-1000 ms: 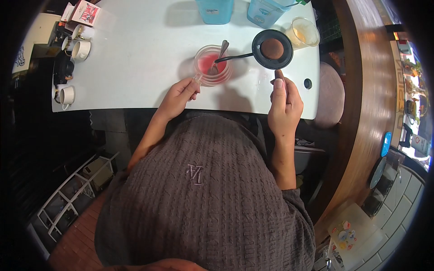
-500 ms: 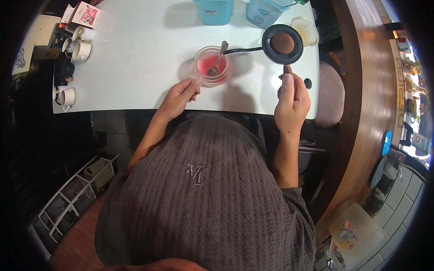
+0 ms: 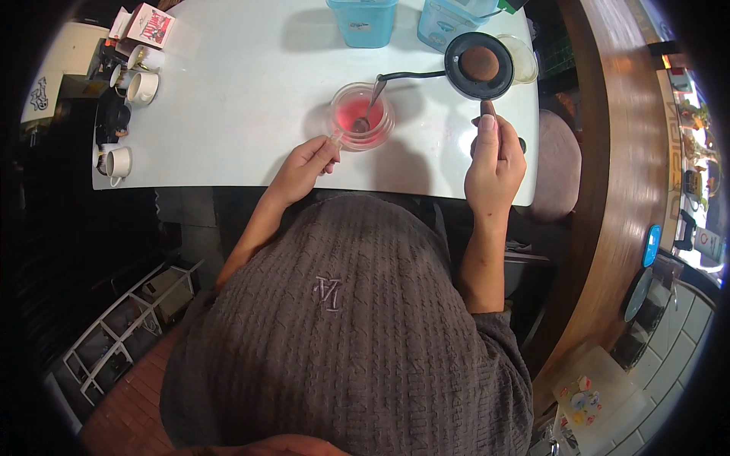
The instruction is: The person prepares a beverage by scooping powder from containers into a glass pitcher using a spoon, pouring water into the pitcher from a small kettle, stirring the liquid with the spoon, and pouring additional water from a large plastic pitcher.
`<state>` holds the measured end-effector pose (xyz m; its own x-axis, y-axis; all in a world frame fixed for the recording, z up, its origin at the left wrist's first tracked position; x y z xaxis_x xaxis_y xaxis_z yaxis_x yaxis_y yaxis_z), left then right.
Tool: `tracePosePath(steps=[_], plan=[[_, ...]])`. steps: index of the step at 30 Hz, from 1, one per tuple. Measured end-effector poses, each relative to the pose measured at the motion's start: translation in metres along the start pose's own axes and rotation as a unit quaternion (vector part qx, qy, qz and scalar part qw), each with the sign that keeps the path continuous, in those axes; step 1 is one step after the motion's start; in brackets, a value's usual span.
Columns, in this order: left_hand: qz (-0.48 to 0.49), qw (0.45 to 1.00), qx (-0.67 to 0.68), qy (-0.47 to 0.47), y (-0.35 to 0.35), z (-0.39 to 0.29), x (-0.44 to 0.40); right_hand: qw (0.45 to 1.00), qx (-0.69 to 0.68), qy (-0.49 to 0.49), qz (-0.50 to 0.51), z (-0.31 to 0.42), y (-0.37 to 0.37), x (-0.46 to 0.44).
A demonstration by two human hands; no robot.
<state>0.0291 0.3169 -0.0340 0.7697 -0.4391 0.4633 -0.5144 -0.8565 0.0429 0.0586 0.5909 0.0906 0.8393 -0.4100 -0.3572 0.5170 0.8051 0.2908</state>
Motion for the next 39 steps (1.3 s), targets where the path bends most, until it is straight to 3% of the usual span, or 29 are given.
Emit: tracePosePath(steps=[11,15,20,29,39], plan=[[0.0,1.0,0.0,-0.003,-0.001,-0.002,0.0,1.0,-0.003,-0.009,0.016,-0.003,-0.004,0.013],[-0.005,1.0,-0.003,0.001,-0.001,-0.003,0.001,0.997,-0.051,-0.058,0.026,-0.012,-0.009,0.021],[-0.008,1.0,-0.001,0.003,-0.001,-0.004,0.003,0.953,-0.242,-0.184,-0.012,-0.046,-0.014,0.037],[-0.008,1.0,0.009,-0.007,-0.002,-0.002,0.002,0.971,-0.132,-0.182,-0.078,-0.082,0.004,0.041],[-0.022,0.998,0.038,-0.034,-0.003,-0.012,0.004,0.967,-0.122,-0.205,-0.087,-0.109,0.001,0.04]])
Point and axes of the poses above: each hand's wrist, its own x-axis away from the middle knuckle, its own y-axis out of the back of the hand, z = x × y, the point moved 9 cm from there along -x, towards the middle knuckle, and after that the axes turned 11 degrees about y, right-handed, at the moved point
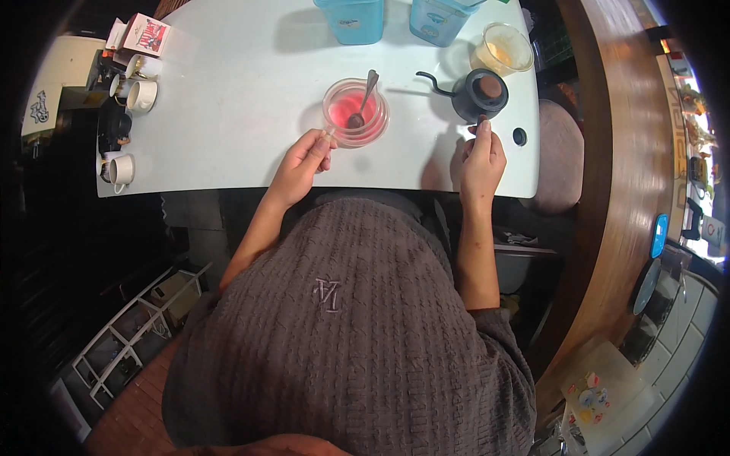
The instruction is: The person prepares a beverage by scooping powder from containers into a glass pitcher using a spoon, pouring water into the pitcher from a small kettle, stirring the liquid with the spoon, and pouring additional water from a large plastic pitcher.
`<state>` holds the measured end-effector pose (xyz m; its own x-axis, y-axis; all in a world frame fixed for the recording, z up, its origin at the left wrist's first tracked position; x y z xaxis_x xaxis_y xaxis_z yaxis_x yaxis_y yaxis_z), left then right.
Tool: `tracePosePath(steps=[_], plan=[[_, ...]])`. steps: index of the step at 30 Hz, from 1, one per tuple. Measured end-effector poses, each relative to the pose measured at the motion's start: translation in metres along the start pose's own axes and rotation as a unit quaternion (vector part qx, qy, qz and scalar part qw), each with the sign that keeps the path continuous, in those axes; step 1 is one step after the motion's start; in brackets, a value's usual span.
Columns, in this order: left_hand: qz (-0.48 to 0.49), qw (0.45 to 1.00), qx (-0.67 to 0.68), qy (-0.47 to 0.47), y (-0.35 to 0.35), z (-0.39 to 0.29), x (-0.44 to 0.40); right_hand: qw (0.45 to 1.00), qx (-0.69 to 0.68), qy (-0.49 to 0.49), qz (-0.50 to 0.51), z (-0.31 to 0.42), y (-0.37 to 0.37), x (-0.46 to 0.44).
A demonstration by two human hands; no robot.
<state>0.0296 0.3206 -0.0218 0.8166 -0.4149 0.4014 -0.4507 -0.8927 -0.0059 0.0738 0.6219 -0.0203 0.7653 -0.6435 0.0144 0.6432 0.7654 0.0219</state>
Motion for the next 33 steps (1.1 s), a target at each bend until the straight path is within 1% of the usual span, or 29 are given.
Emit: tracePosePath(steps=[3,6,8,9,11,12,13,14,16,17,18,19,20,22,23,25,26,29,31,32,33], plan=[[-0.005,1.0,-0.004,-0.002,0.003,-0.003,0.0,1.0,0.007,0.008,0.0,0.0,0.0,-0.002],[-0.009,1.0,-0.017,-0.004,0.005,-0.004,0.0,1.0,0.021,-0.009,0.01,-0.003,0.003,-0.004],[-0.012,1.0,-0.021,-0.006,0.006,-0.005,-0.001,0.996,0.062,-0.027,0.055,-0.005,0.003,-0.006],[-0.012,1.0,-0.016,-0.004,0.007,-0.004,-0.001,0.996,0.063,-0.027,0.055,-0.002,0.003,-0.006],[-0.013,1.0,-0.009,-0.002,0.007,-0.003,-0.002,0.989,0.138,0.031,0.039,0.018,0.007,-0.008],[-0.011,1.0,-0.007,-0.002,0.007,-0.003,-0.002,0.989,0.138,0.032,0.041,0.025,0.005,-0.006],[-0.01,1.0,-0.006,-0.002,0.008,-0.003,-0.002,0.925,0.301,0.228,-0.045,0.073,0.01,0.001],[-0.012,1.0,-0.005,-0.001,0.009,-0.003,-0.001,0.791,0.439,0.407,-0.128,0.117,0.001,0.025],[-0.02,1.0,-0.015,0.004,0.011,-0.001,-0.002,0.888,0.281,0.36,-0.053,0.13,-0.024,0.031],[-0.021,1.0,-0.014,0.007,0.012,0.0,-0.001,0.898,0.236,0.369,0.03,0.123,-0.048,0.032],[-0.021,1.0,-0.017,0.005,0.012,-0.001,-0.001,0.917,0.174,0.347,0.095,0.117,-0.073,0.032],[-0.021,1.0,-0.02,0.001,0.011,-0.003,-0.001,0.895,0.183,0.387,0.126,0.113,-0.096,0.034],[-0.021,1.0,-0.02,-0.002,0.01,-0.004,-0.001,0.881,0.237,0.379,0.153,0.108,-0.113,0.033],[-0.02,1.0,-0.02,0.003,0.011,-0.006,0.0,0.861,0.269,0.41,0.135,0.102,-0.132,0.028],[-0.023,1.0,-0.021,0.0,0.013,-0.006,-0.001,0.86,0.266,0.413,0.136,0.102,-0.138,0.027],[-0.02,1.0,-0.012,-0.008,0.013,-0.003,-0.002,0.902,0.253,0.309,0.166,0.087,-0.146,0.017],[-0.023,1.0,-0.011,-0.007,0.014,-0.002,-0.001,0.902,0.252,0.309,0.168,0.085,-0.151,0.016],[-0.018,1.0,-0.009,-0.009,0.011,-0.006,0.0,0.899,0.219,0.337,0.175,0.084,-0.157,0.015],[-0.02,1.0,-0.011,-0.001,0.011,-0.008,0.0,0.863,0.218,0.417,0.184,0.096,-0.162,0.024],[-0.021,1.0,-0.009,0.0,0.011,-0.006,0.0,0.862,0.219,0.416,0.186,0.096,-0.162,0.024],[-0.022,1.0,-0.014,-0.003,0.012,-0.003,-0.001,0.85,0.235,0.42,0.216,0.096,-0.166,0.028]])
Point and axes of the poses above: each hand's wrist, its own x-axis away from the middle knuckle, its own y-axis out of the back of the hand, z = x × y, the point moved 9 cm from there along -x, towards the middle knuckle, and after that the axes turned 11 degrees about y, right-handed, at the moved point
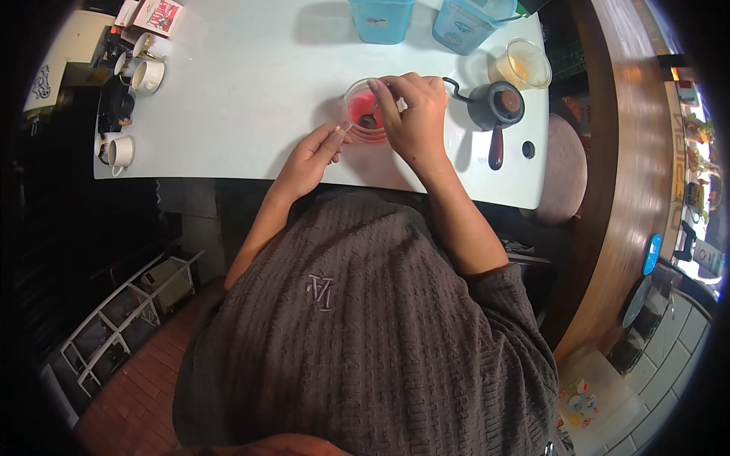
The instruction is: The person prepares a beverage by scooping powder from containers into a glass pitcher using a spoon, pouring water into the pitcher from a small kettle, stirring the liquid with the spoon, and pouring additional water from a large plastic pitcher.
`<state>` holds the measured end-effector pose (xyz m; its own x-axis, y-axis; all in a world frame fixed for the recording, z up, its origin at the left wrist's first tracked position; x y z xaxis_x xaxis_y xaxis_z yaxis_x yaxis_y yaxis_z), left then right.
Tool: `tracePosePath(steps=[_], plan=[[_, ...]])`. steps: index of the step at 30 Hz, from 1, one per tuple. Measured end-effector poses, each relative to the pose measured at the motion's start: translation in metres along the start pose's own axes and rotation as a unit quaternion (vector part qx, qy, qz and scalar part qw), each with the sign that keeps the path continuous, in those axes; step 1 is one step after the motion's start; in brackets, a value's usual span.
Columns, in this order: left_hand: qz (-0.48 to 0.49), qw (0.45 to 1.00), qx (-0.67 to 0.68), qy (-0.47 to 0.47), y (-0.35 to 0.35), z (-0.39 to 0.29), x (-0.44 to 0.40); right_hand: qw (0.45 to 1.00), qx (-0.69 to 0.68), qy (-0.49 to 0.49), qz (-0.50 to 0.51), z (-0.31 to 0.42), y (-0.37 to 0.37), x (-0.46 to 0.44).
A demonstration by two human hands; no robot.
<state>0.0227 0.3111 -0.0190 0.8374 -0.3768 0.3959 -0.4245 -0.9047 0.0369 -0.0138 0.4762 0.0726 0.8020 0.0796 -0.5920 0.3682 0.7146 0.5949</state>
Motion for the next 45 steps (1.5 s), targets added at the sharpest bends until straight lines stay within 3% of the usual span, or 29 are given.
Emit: tracePosePath(steps=[4,10,16,22,26,28,32,37,45], plan=[[-0.003,1.0,-0.005,-0.01,0.0,-0.002,0.001,0.992,0.077,0.053,0.091,0.016,-0.002,-0.003],[0.001,1.0,-0.005,-0.006,0.0,-0.002,0.001,0.982,0.119,0.122,0.086,0.03,0.006,-0.012],[0.002,1.0,-0.008,-0.014,0.002,0.005,-0.002,0.985,0.013,0.124,0.116,0.028,-0.004,-0.003],[0.0,1.0,-0.007,-0.011,0.002,0.004,-0.001,0.978,0.104,0.126,0.132,0.026,0.005,-0.009],[0.002,1.0,-0.003,0.001,-0.001,-0.001,0.0,0.982,0.087,0.131,0.107,0.025,0.007,-0.01],[-0.005,1.0,0.001,-0.008,0.0,-0.001,0.0,0.983,0.015,0.118,0.138,0.024,0.0,-0.006],[-0.001,1.0,-0.009,-0.006,0.0,0.005,-0.002,0.978,0.012,0.119,0.171,0.025,-0.002,-0.004],[0.0,1.0,-0.006,0.013,-0.001,0.001,0.0,0.976,0.103,0.12,0.148,0.028,0.012,-0.012],[-0.009,1.0,0.001,0.003,0.0,0.002,-0.001,0.983,0.021,0.103,0.153,0.025,0.002,-0.003]])
Point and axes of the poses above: each hand's wrist, its own x-axis away from the middle knuckle, its own y-axis out of the back of the hand, z = x × y, the point moved 9 cm from there along -x, towards the middle knuckle, and after that the axes turned 11 degrees about y, right-handed, at the moved point
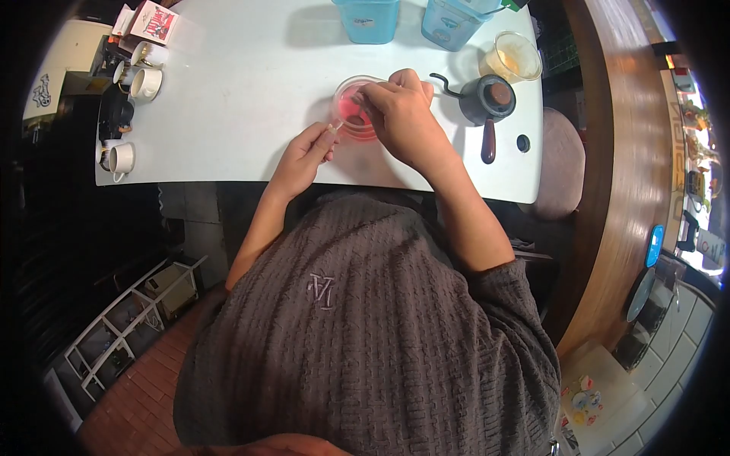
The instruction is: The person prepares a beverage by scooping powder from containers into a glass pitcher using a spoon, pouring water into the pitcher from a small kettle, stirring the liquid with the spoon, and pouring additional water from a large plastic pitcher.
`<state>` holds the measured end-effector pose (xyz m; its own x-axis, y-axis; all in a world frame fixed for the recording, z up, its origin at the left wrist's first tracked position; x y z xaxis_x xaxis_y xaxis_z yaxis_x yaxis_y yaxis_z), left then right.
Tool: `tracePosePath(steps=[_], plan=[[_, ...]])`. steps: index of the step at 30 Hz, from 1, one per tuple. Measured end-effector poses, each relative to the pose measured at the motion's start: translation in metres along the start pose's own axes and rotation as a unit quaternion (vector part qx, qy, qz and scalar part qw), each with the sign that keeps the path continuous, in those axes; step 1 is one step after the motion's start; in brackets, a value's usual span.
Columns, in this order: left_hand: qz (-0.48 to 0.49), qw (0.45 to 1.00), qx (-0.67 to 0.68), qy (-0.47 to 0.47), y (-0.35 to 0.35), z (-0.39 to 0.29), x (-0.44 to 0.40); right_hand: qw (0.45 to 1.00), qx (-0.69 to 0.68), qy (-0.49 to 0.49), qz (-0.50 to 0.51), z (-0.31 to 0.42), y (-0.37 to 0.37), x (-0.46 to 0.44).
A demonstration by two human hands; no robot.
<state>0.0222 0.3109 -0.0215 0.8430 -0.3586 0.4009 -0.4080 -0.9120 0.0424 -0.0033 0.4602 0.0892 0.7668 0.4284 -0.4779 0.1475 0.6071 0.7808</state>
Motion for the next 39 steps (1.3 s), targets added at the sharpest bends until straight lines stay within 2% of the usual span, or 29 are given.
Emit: tracePosePath(steps=[5,7,17,19,23,25,29,31,32,34,39], plan=[[-0.027,0.999,-0.04,-0.017,0.006,-0.014,0.005,1.0,0.018,-0.002,0.003,-0.003,0.018,0.0],[-0.053,0.995,-0.062,-0.056,0.009,-0.027,0.008,0.999,0.026,0.026,-0.037,0.0,0.027,0.001],[-0.048,0.99,-0.109,-0.077,-0.001,-0.045,0.013,0.999,0.013,-0.003,-0.04,-0.004,0.011,0.018],[-0.089,0.976,-0.166,-0.106,0.001,-0.05,0.015,0.998,0.019,-0.026,-0.061,-0.006,0.013,0.022],[-0.083,0.97,-0.199,-0.113,-0.003,-0.055,0.016,0.988,-0.037,-0.097,-0.11,-0.02,0.011,0.033],[-0.083,0.971,-0.205,-0.093,-0.003,-0.055,0.016,0.965,-0.125,-0.202,-0.108,-0.034,0.005,0.039],[-0.077,0.969,-0.216,-0.094,-0.004,-0.058,0.016,0.961,-0.145,-0.217,-0.09,-0.039,0.0,0.038],[-0.073,0.97,-0.212,-0.097,-0.005,-0.057,0.015,0.991,-0.025,-0.11,-0.076,-0.028,0.007,0.026],[-0.073,0.97,-0.211,-0.098,-0.005,-0.06,0.016,0.991,-0.024,-0.109,-0.076,-0.028,0.008,0.024],[-0.068,0.966,-0.227,-0.103,-0.007,-0.066,0.018,0.995,0.027,-0.025,-0.09,-0.013,0.014,0.015],[-0.082,0.962,-0.23,-0.125,-0.008,-0.073,0.02,0.994,0.035,0.037,-0.101,-0.006,0.016,0.01]])
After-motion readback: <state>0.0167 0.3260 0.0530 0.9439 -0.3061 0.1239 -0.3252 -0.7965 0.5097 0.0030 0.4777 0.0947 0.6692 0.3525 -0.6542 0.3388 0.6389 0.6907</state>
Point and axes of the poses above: each hand's wrist, its own x-axis away from the middle knuckle, its own y-axis out of the back of the hand, z = x × y, the point moved 9 cm from there along -x, towards the middle knuckle, and after that the axes turned 11 degrees about y, right-handed, at the moved point
